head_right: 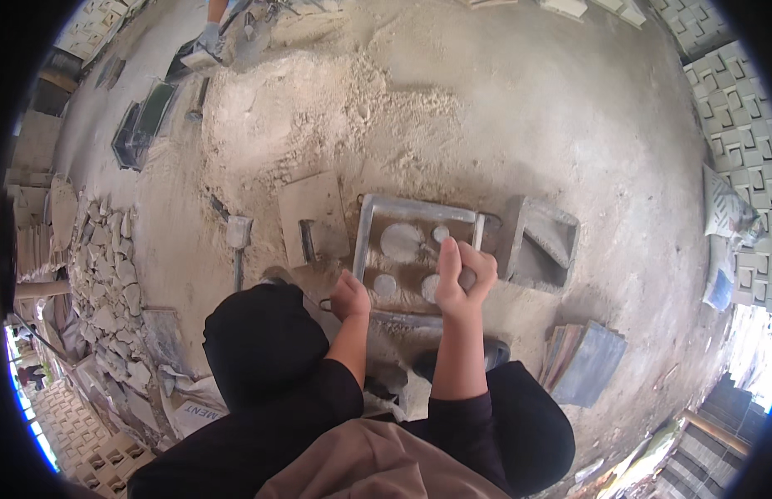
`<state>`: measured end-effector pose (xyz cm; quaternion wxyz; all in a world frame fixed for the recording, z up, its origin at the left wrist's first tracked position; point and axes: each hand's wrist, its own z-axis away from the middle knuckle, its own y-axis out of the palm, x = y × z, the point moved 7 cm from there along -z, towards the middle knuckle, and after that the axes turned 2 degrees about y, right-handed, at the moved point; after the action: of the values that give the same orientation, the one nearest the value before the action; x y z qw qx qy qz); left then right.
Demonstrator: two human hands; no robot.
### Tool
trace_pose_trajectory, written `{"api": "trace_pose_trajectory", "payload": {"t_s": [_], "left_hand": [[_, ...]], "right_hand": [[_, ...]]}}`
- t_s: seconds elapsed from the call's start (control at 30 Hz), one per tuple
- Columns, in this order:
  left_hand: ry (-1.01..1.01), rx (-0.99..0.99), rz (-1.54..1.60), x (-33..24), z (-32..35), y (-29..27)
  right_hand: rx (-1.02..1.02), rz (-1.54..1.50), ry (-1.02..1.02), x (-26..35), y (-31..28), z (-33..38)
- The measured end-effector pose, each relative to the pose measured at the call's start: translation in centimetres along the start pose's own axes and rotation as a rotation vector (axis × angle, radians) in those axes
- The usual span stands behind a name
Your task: The person molds bricks by packing sand into a circular mold inside a square frame and using a stick to level the surface.
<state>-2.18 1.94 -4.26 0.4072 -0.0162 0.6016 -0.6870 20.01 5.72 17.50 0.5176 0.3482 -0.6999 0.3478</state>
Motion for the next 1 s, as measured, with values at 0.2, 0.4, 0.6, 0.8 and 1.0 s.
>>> {"api": "trace_pose_trajectory", "payload": {"t_s": [0.2,0.4,0.6,0.8,1.0], "left_hand": [[0.007,0.004,0.011,-0.9,-0.6,-0.1],[-0.004,0.026,-0.01,-1.2,-0.5,-0.5],[0.004,0.065,0.011,-1.6,-0.2,-0.4],[0.003,0.024,0.027,-1.6,-0.9,-0.2],[0.016,0.016,0.022,-1.0,-0.6,0.0]], "right_hand": [[-0.096,-0.054,-0.028,1.0,0.0,0.3],[-0.018,0.014,0.006,-0.3,0.3,1.0],[-0.105,0.033,0.026,-1.0,-0.4,1.8],[-0.174,-0.212,-0.064,0.8,-0.9,1.8],[-0.07,0.022,-0.03,-0.4,0.0,2.1]]}}
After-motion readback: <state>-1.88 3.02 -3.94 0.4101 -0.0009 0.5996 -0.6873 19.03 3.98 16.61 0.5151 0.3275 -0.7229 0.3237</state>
